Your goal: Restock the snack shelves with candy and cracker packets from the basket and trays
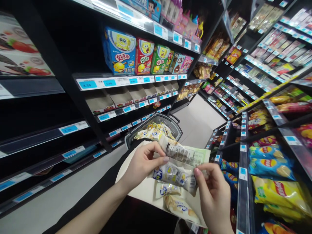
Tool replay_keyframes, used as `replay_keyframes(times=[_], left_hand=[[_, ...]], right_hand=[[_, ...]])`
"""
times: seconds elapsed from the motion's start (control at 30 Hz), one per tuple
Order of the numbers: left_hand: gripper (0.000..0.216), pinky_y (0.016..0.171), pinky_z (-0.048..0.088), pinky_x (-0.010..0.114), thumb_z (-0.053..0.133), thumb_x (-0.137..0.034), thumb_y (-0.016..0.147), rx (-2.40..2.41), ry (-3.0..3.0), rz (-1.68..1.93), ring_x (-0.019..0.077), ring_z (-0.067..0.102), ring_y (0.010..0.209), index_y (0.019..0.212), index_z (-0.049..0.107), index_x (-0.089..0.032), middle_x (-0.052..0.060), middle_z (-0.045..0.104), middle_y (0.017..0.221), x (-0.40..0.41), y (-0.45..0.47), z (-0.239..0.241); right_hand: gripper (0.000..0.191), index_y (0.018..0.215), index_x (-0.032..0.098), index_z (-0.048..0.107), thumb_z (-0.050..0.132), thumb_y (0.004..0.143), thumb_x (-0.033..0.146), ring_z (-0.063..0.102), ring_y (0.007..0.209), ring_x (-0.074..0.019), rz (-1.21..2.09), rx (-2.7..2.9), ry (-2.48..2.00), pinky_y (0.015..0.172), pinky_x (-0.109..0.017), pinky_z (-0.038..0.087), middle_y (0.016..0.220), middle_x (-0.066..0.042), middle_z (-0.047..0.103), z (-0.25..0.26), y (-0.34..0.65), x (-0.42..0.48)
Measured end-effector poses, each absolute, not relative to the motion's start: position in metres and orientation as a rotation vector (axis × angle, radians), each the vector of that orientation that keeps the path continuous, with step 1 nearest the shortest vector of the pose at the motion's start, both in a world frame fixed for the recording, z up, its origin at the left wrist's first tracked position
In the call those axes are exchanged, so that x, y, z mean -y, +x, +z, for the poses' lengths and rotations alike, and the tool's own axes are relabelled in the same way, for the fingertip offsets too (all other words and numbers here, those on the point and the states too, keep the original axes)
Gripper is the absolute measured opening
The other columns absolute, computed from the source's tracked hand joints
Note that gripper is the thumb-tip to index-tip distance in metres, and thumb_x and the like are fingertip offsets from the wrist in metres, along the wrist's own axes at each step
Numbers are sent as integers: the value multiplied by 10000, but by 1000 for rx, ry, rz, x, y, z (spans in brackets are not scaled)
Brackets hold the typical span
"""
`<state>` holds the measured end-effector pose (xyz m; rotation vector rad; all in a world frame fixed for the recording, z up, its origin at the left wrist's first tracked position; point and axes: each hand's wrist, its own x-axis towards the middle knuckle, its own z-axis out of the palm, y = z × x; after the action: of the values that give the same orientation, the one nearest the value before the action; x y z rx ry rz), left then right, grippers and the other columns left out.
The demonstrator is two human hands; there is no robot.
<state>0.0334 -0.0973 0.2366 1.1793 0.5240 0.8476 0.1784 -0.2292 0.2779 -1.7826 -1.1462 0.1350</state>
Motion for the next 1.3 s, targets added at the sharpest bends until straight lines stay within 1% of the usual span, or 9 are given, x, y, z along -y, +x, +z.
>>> replay_keyframes(times=[0.1,0.23,0.33,0.53,0.67,0.77,0.93,1.13,1.3], left_hand=[[165,516,297,195,706,-206,671,-474,1128,863,70,376,518,700,548,-168,-77,429,539,88,31,234],[61,563,368,209,621,-194,700,-345,1023,681,94,502,598,697,652,-142,-2,598,665,79,28,231],[223,577,423,222,595,-152,633,-254,893,527,135,595,662,809,732,-146,45,692,772,75,24,231],[229,686,509,262,678,-169,667,-316,1049,530,169,669,778,887,741,-172,53,739,901,77,23,233],[174,501,437,211,625,-276,745,-436,1193,611,108,572,504,664,680,-133,11,656,591,82,24,237],[360,452,320,178,597,-331,772,-566,1327,677,60,414,409,478,497,-149,-53,459,399,85,23,241],[410,411,210,188,571,-405,770,-550,1293,617,47,286,373,476,405,-171,-82,333,381,84,23,242],[421,413,200,190,594,-407,756,-544,1259,603,46,273,349,460,412,-170,-83,335,329,82,24,239],[430,487,391,219,497,-471,827,-430,1211,673,124,543,496,569,606,-145,37,631,544,78,19,239]], right_hand=[[173,818,244,545,698,765,306,476,471,-101,251,1088,-1753,418,-180,408,617,41,524,281,185,230],[104,805,239,634,668,787,335,562,533,-144,578,1026,-1719,456,-219,462,672,-14,616,284,204,237],[119,853,250,702,647,788,333,658,617,-206,782,863,-1581,512,-276,539,750,-62,694,285,213,241],[283,933,236,764,753,658,300,712,689,-275,911,758,-1520,629,-352,588,768,-106,746,287,217,248],[149,663,203,740,746,700,348,592,443,-156,702,934,-1801,433,-218,483,496,-45,650,285,216,252],[425,443,174,578,677,756,446,467,390,-107,577,1055,-1987,400,-199,371,398,-19,541,289,208,250],[441,508,182,533,647,752,531,334,358,-83,756,838,-1987,402,-213,256,346,40,407,298,194,244],[436,500,184,537,655,756,517,339,352,-73,764,869,-1979,410,-198,286,324,33,439,298,196,242],[280,587,219,697,629,811,372,584,453,-137,251,1270,-1967,472,-204,468,529,-16,670,295,206,248]])
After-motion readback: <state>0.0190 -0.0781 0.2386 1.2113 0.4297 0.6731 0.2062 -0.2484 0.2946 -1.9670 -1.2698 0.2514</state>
